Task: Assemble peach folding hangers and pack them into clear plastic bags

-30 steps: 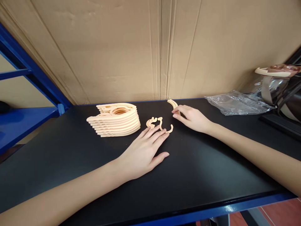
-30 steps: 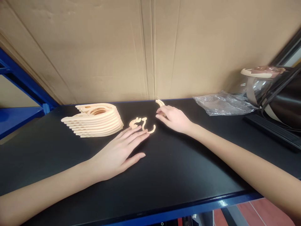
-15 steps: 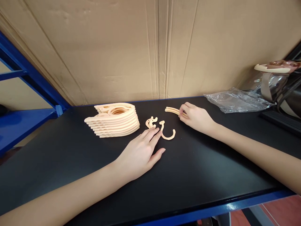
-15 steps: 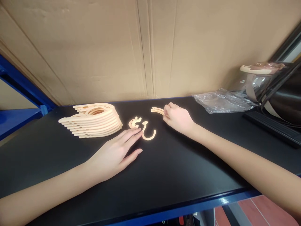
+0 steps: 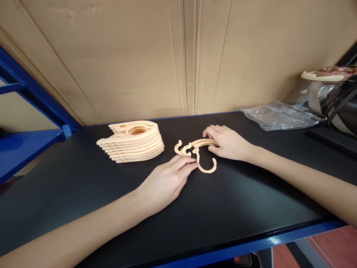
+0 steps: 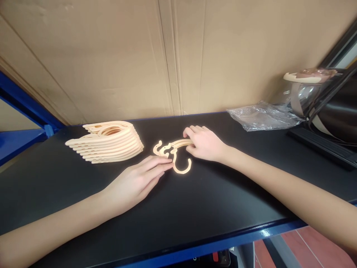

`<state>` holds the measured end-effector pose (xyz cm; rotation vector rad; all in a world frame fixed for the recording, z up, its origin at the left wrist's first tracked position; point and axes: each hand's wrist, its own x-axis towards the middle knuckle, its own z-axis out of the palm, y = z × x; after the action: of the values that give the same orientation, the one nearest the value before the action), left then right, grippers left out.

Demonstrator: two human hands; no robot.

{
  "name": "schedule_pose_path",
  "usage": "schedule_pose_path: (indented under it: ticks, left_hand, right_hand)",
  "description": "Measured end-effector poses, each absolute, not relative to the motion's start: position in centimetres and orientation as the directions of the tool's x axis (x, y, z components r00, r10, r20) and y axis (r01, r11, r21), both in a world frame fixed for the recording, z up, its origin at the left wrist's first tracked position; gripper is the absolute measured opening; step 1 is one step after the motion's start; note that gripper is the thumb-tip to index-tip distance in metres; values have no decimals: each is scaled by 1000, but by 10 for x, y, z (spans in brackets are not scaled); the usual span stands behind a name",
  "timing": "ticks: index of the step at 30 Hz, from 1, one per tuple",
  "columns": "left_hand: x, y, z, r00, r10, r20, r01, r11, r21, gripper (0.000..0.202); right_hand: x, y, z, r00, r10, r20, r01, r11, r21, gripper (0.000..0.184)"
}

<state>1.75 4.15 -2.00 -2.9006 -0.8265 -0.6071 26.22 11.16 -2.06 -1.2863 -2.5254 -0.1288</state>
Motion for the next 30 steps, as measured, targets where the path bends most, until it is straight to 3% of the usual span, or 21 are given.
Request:
schedule_pose_path:
  ticks: [5,11,14,16,19,26,30]
  left_hand:
    - [17,41,-20,697,592,405,646,-763,3,40]
    - [14,38,-22,704,597,385,666,-743,-67,52]
    - [15,39,-24,691,611,387,684,-725,-77,44]
    - [16,41,-25,665,635,394,708,-703,-62,35]
    - [17,42,-22,654,654,380,719,-694,-44,39]
    - [18,38,-17,810,484,332,488,-869,77,37]
    - [17,40,-18,818,474,324,453,-880,144,36]
  right_hand:
    - [259,109,-18,-565,786,250,805,592,-39,20]
    - [258,107,-18,-547,799,249,822,568,-20,23]
    - [258,108,-19,-541,801,256,829,559,5,24]
    - [258,108,-19,-542,800,259,831,556,20,23]
    - [259,108,-19,-545,798,256,831,555,38,21]
    - [258,107,-17,-567,779,266,814,580,38,20]
    - [259,107,-18,-586,756,294,800,597,60,20]
